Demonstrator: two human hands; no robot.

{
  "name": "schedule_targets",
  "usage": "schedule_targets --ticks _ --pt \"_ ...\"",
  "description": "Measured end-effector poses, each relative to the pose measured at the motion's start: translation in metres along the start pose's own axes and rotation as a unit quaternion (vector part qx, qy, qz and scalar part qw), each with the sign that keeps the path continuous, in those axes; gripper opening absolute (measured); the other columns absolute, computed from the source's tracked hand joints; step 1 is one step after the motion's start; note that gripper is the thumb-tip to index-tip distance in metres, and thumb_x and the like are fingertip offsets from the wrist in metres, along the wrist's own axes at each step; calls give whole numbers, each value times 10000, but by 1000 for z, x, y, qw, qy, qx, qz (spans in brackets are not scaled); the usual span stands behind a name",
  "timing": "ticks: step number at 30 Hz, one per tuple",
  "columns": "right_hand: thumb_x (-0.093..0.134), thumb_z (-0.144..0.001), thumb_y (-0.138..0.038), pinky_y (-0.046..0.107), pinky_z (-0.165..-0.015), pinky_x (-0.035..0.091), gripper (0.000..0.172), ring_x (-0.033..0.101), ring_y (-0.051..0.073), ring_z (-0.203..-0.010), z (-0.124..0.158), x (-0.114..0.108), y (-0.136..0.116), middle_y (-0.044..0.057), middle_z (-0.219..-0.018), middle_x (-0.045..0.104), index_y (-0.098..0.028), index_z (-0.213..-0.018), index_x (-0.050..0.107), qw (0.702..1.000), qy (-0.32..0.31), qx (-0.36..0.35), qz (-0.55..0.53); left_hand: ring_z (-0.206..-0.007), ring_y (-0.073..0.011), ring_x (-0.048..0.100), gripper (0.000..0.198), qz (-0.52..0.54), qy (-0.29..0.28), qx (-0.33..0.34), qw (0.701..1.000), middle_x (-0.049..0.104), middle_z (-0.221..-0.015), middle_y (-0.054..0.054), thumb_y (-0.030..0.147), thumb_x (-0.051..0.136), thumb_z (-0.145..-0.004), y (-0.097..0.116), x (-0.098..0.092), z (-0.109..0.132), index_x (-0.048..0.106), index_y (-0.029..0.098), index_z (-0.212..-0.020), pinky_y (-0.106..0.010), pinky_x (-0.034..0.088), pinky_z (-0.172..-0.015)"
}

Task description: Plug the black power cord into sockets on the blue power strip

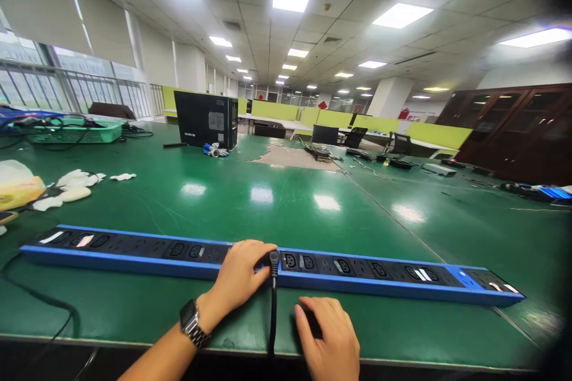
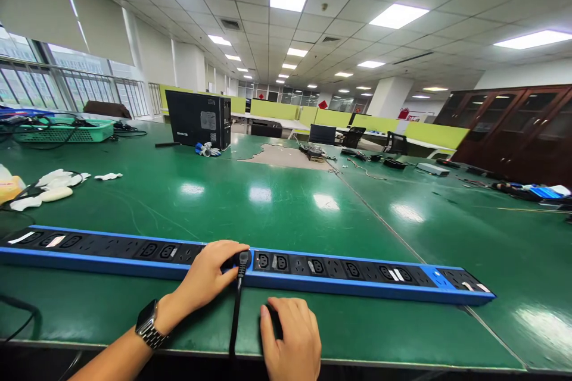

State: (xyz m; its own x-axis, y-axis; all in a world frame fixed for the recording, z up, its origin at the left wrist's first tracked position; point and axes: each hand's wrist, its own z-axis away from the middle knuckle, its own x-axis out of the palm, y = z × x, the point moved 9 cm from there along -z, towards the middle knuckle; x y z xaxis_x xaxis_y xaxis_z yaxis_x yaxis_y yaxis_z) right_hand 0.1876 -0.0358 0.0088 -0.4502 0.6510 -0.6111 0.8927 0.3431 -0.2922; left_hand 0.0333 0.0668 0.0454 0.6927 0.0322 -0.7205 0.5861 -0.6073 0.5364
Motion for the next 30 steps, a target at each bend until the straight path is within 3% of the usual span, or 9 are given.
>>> schedule_targets --ticks 6,11,15,19,22,25,30 --pt "588 -884 -321 263 -696 484 122 639 145 -788 1 1 4 12 -840 701 -230 -918 663 1000 5 5 -13 -1053 -246 615 432 64 20 -12 998 703 -1125 -59 74 586 -758 -5 -3 2 671 232 -1152 -430 454 -966" --pt "598 -880 -355 292 -715 532 250 661 176 -811 -7 -6 6 51 -907 705 -212 -1082 634 997 22 35 -58 -1044 -213 600 453 145 84 36 985 686 -1110 -57 67 534 -771 14 -15 6 639 224 -1183 -374 465 -943" --pt "619 -860 -410 297 -715 546 499 667 189 -882 -22 -16 0 87 -1051 681 -206 -1302 508 995 32 -2 -94 -959 -226 609 417 102 36 83 991 693 -1028 -51 91 673 -714 49 -1 3 665 231 -1107 -376 477 -877" --pt "605 -871 -333 327 -793 523 386 655 199 -925 -33 -27 8 83 -1043 689 -207 -1233 557 993 62 -71 -66 -999 -239 597 562 65 -17 121 990 695 -1082 -53 158 763 -718 70 10 -4 578 238 -1243 -393 465 -897" --pt "537 -912 -350 341 -803 495 266 644 198 -886 -41 -35 46 77 -976 701 -187 -1110 609 996 85 -4 -11 -1068 -246 573 642 56 -32 127 990 668 -1173 -66 203 776 -735 67 11 -5 508 234 -1317 -409 449 -947" --pt "477 -928 -459 354 -801 484 331 631 209 -886 -50 -32 79 75 -968 701 -186 -1033 633 996 38 71 32 -1057 -240 575 549 62 1 93 994 660 -1168 -74 200 734 -778 51 5 -3 529 221 -1286 -408 457 -946" --pt "443 -921 -500 343 -771 470 362 619 210 -869 -66 -21 83 64 -939 692 -212 -989 651 991 -57 85 86 -1031 -234 586 390 81 37 63 994 664 -1130 -74 195 646 -838 38 2 1 574 215 -1221 -403 477 -924"
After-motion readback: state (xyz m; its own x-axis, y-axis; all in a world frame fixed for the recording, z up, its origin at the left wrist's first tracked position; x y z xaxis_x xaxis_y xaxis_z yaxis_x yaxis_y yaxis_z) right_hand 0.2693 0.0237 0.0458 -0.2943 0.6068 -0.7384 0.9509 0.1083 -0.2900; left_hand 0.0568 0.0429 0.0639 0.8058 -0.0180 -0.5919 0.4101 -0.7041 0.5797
